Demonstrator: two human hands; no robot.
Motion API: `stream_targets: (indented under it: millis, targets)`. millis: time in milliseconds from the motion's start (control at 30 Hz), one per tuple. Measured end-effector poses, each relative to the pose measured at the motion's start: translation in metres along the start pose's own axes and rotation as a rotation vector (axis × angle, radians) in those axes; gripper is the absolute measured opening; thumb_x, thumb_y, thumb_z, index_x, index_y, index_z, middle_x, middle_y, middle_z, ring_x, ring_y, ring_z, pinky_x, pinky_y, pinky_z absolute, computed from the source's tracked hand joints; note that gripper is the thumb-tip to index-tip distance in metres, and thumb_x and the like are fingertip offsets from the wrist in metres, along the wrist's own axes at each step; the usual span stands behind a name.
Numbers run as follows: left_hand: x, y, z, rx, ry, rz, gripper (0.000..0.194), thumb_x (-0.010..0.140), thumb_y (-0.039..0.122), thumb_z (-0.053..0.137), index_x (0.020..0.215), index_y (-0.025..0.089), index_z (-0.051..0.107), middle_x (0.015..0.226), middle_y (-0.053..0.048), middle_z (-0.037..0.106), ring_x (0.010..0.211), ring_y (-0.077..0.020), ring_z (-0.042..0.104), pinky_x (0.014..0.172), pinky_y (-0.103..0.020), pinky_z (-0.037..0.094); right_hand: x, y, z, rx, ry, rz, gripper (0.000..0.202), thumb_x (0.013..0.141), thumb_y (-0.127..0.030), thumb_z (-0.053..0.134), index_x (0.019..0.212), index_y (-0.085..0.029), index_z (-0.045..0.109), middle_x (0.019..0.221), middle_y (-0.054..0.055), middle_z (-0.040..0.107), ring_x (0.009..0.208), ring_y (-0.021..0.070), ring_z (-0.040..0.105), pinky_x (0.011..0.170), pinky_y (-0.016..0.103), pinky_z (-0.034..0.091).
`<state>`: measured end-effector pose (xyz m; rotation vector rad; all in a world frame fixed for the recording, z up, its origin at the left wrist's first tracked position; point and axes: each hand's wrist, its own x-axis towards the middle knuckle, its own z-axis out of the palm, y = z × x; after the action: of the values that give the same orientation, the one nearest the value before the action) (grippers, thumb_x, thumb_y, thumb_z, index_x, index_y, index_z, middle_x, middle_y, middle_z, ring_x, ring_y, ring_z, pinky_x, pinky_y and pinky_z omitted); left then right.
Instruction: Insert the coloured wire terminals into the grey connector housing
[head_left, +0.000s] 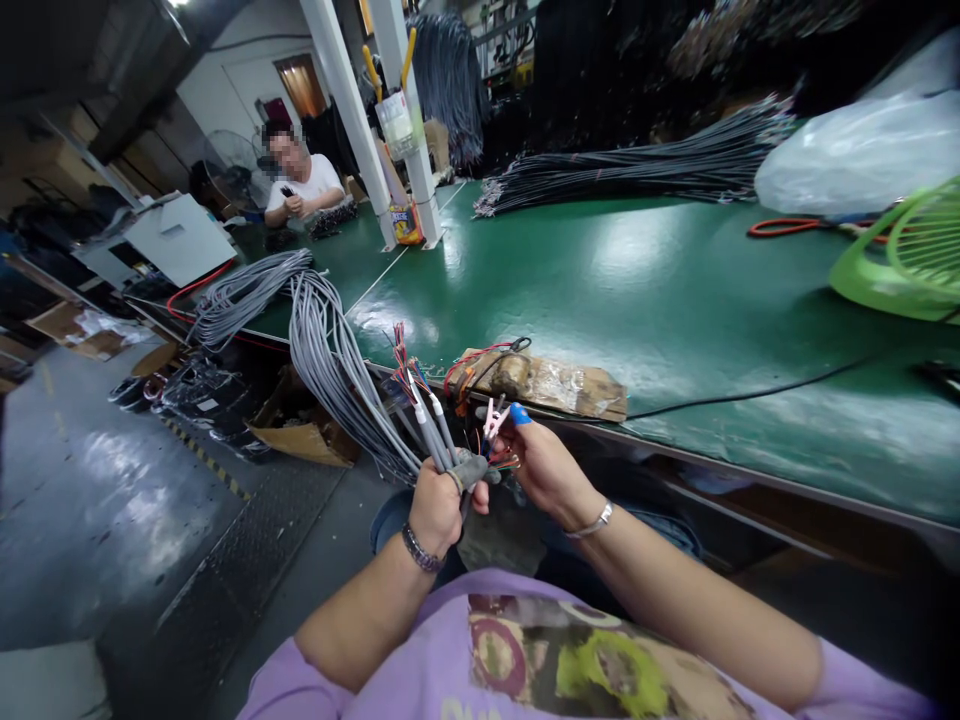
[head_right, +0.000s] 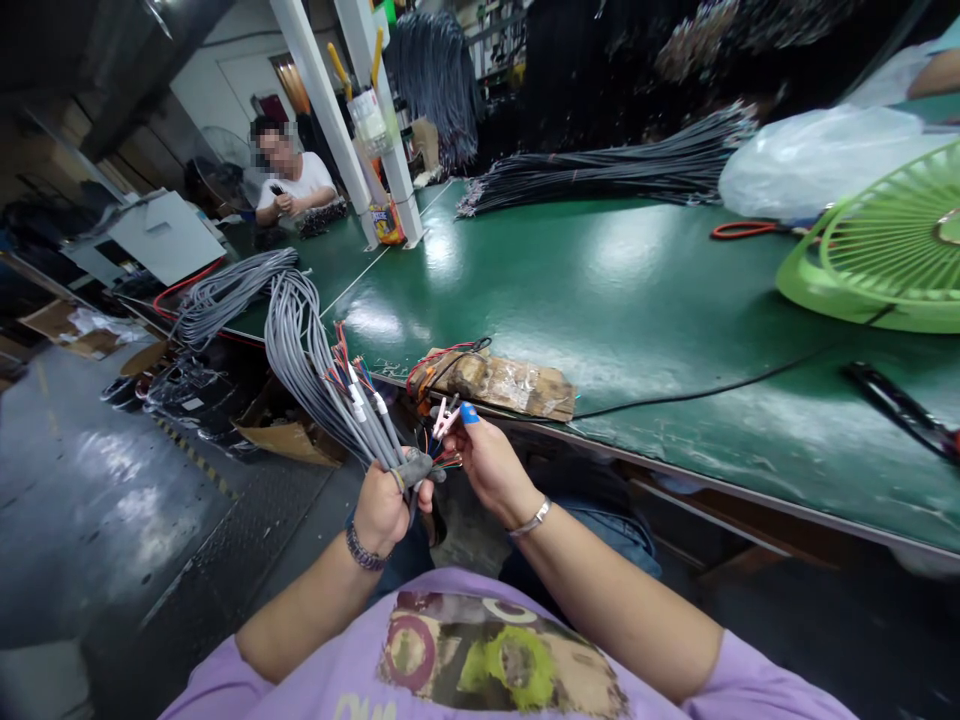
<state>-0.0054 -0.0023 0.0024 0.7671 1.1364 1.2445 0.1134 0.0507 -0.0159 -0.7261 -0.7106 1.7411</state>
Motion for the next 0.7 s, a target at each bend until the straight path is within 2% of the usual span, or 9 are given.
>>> stream_targets:
  millis: [100,200,300,467,700]
  targets:
    - [0.001,0.000,0.000,0.001,0.004,-0.005,0.028,0.060,0.036,0.072,0.055,0.015,0.054,0.038,0.003,0.051,0.032,-0.0077,0.042,0.034,-0.020,0.035,0.002,0.005,-0.001,-0.042,0.010,-0.030,0.045,0.072,-0.062,0.063,0.070,-0.017,0.067,0.058,0.001,0.057,0.052,0.0106,0.048,0.050,0.023,0.040]
    - [0.002,-0.002,0.001,0.010,0.001,-0.006,0.029,0.061,0.037,0.073,0.054,0.015,0.054,0.038,0.003,0.050,0.032,-0.0076,0.041,0.034,-0.020,0.036,0.007,0.005,-0.001,0.065,-0.041,0.094,0.046,0.068,-0.062,0.067,0.071,-0.017,0.067,0.062,0.001,0.060,0.053,0.0110,0.051,0.050,0.024,0.043]
    - [0.003,-0.003,0.001,0.022,0.007,-0.004,0.029,0.062,0.037,0.072,0.055,0.014,0.056,0.039,0.003,0.051,0.033,-0.0077,0.042,0.034,-0.020,0.036,0.011,0.003,0.001,0.174,-0.049,0.168,0.040,0.066,-0.055,0.073,0.072,-0.017,0.066,0.064,0.001,0.062,0.053,0.0107,0.053,0.051,0.024,0.045]
    - [0.004,-0.006,0.001,0.043,0.020,-0.008,0.028,0.061,0.037,0.071,0.055,0.014,0.056,0.039,0.002,0.051,0.033,-0.0078,0.043,0.034,-0.020,0.036,0.011,0.003,0.002,0.224,-0.027,0.145,0.035,0.067,-0.050,0.075,0.070,-0.017,0.064,0.063,0.000,0.063,0.054,0.0096,0.054,0.053,0.021,0.046]
    - [-0.001,-0.005,0.000,0.045,0.036,-0.005,0.032,0.059,0.040,0.074,0.054,0.015,0.053,0.038,0.002,0.051,0.033,-0.0080,0.043,0.035,-0.021,0.036,0.008,0.001,0.000,0.235,-0.062,0.192,0.039,0.075,-0.059,0.063,0.076,-0.019,0.063,0.064,0.000,0.062,0.053,0.0110,0.054,0.051,0.023,0.047]
